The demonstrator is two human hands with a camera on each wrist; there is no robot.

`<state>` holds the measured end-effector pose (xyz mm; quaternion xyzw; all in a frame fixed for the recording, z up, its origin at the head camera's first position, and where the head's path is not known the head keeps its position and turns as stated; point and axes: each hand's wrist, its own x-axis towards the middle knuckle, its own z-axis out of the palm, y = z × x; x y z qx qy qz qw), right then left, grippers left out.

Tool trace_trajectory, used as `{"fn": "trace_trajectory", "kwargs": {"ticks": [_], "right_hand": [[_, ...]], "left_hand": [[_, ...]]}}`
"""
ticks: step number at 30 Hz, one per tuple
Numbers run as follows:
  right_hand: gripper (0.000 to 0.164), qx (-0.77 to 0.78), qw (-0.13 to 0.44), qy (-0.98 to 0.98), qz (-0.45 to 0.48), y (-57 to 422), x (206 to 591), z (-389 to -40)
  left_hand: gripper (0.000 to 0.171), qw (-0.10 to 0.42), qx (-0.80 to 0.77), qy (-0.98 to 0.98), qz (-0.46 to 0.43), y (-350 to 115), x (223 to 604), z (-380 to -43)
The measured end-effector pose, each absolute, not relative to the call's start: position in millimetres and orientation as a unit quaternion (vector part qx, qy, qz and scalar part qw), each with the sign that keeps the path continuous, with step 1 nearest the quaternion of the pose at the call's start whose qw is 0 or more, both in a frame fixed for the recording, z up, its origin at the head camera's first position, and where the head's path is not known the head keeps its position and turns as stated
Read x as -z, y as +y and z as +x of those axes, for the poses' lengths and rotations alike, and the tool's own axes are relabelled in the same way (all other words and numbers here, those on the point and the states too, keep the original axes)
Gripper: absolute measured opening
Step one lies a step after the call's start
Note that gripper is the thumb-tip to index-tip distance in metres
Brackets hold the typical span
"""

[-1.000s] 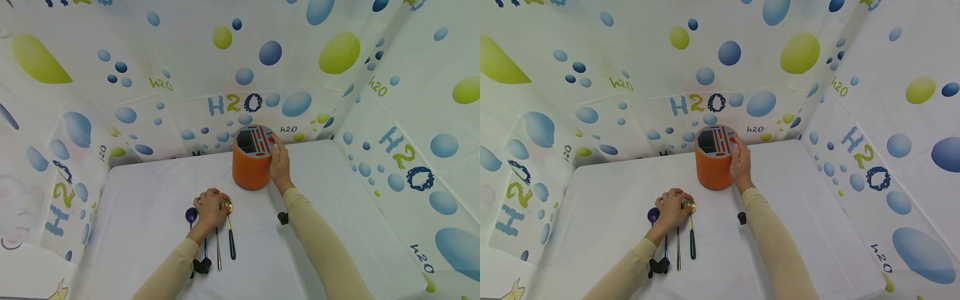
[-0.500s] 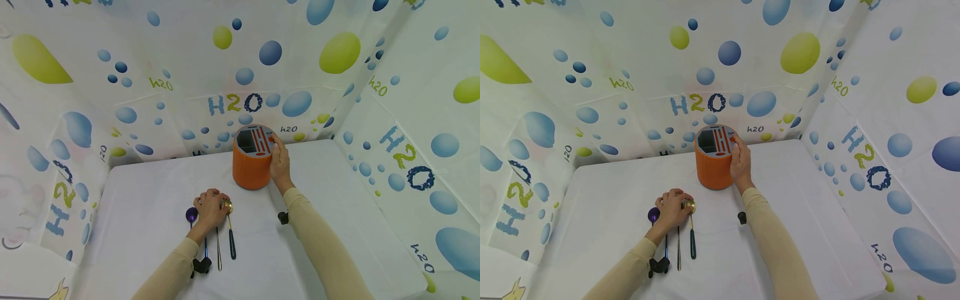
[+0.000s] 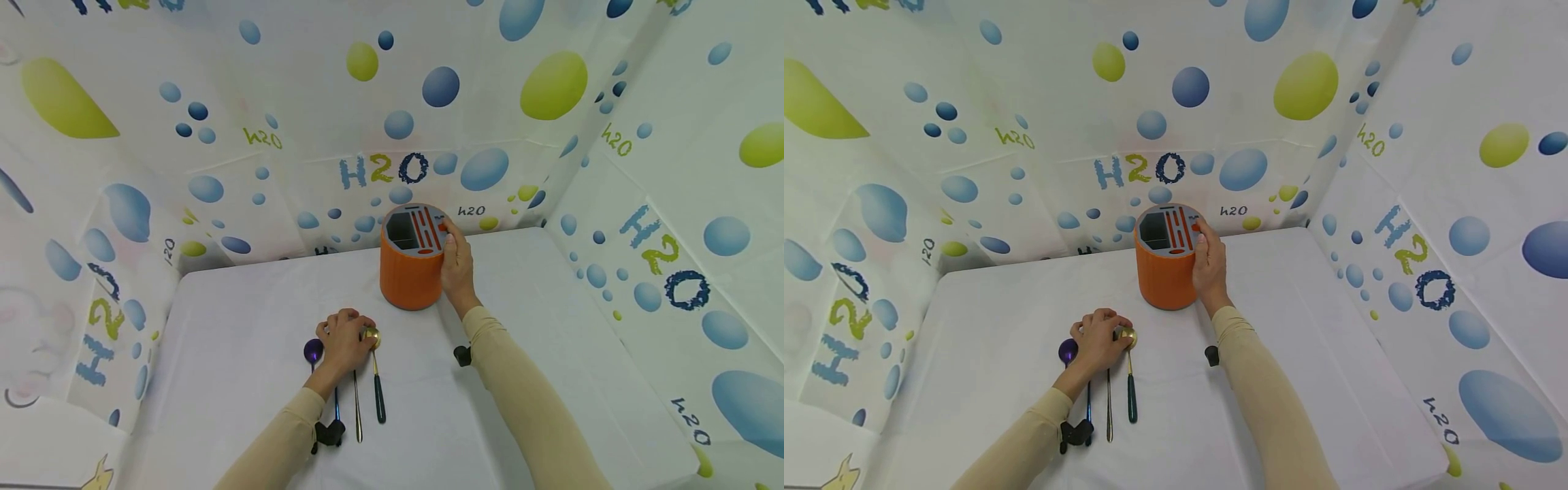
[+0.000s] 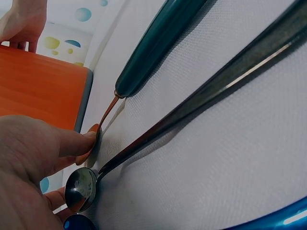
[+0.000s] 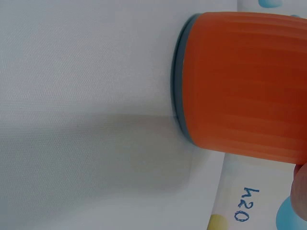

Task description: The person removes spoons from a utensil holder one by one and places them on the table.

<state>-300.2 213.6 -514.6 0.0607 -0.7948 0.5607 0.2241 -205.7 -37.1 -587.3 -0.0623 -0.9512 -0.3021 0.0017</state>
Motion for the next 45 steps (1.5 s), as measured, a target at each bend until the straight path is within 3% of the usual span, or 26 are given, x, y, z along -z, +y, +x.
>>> {"fn": "trace_trajectory", "kwargs": {"ticks": [19,37,45], "right_hand": [[0.047,-0.560,0.224,-0.796,0.057,211.9,515.7,-300.8],[0.047,-0.560,0.220,-0.796,0.061,212.2,518.6,-304.1],[0.048,-0.561,0.212,-0.798,0.063,214.4,519.7,-304.3]], "left_hand": [[0.038,-0.028,0.311,-0.948,-0.058,-39.6,579.5,-208.8],[0.040,0.003,0.333,-0.937,-0.102,-41.1,568.3,-197.1],[0.043,0.053,0.326,-0.935,-0.131,-51.7,559.9,-173.8]]}}
